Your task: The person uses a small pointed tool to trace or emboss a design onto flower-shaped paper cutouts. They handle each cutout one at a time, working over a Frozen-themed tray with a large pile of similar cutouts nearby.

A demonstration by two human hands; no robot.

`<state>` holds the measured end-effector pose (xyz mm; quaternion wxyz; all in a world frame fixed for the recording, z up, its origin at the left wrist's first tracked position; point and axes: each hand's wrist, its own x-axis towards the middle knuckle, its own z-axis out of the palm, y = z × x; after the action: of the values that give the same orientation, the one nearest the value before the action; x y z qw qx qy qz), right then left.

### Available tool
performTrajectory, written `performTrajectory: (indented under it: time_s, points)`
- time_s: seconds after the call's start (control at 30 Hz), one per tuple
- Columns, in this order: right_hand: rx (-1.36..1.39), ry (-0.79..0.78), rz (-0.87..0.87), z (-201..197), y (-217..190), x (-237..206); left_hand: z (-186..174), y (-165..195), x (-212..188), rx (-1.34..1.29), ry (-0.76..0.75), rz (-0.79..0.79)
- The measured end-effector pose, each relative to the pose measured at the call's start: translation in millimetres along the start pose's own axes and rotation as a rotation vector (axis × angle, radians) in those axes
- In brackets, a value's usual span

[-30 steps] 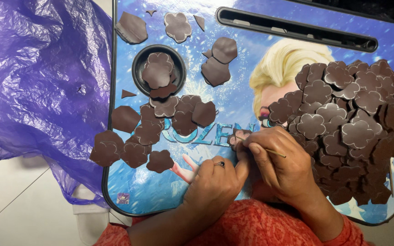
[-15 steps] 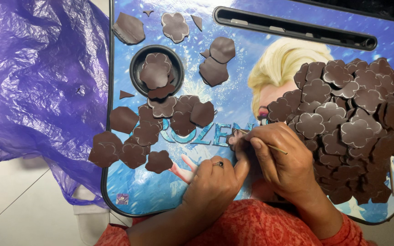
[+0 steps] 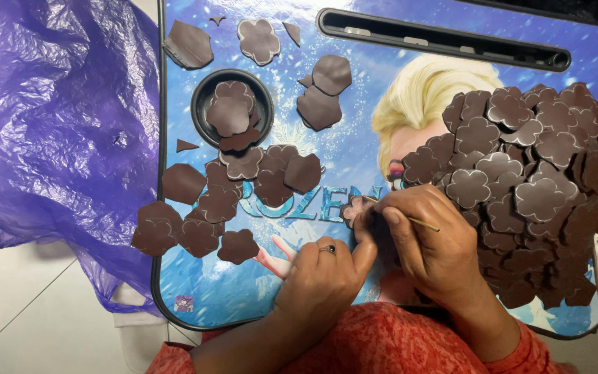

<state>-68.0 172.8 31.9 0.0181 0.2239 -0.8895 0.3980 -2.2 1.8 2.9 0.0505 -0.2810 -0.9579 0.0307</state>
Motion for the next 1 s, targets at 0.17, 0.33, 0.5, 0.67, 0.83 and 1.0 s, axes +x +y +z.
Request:
performTrajectory:
  time_s: [0.17,0.33,0.5,0.67,0.83,1.0]
  points:
    - [-0.015,-0.003,-0.013,-0.9,0.4,-0.9,-0.5,1.2,1.4,-0.007,0.003,-0.016]
    - [-0.018,-0.019,0.005,-3.5,0.1,-3.5,-0.2,0.6,1.2,0.055,0.042,-0.023]
    - [0.003,-0.003,0.019,-3.7,1.4,-4.3,0.8,1.2,1.9,0.070,0.057,-0.035]
    - [-0.015,0.023,0.055,-7.3,3.0,-7.0,0.4,0.4,2.5,0.058,0.055,-0.026]
    - [-0.021,-0.002,0.018,-10.3,3.1,-10.5,-0.3,-0.1,2.9,0.038,0.053,-0.026]
    - [0.013,-0.019,-0.020,-7.2,3.1,-10.1,-2.2,-0.1,3.9,0.027,0.064,-0.041]
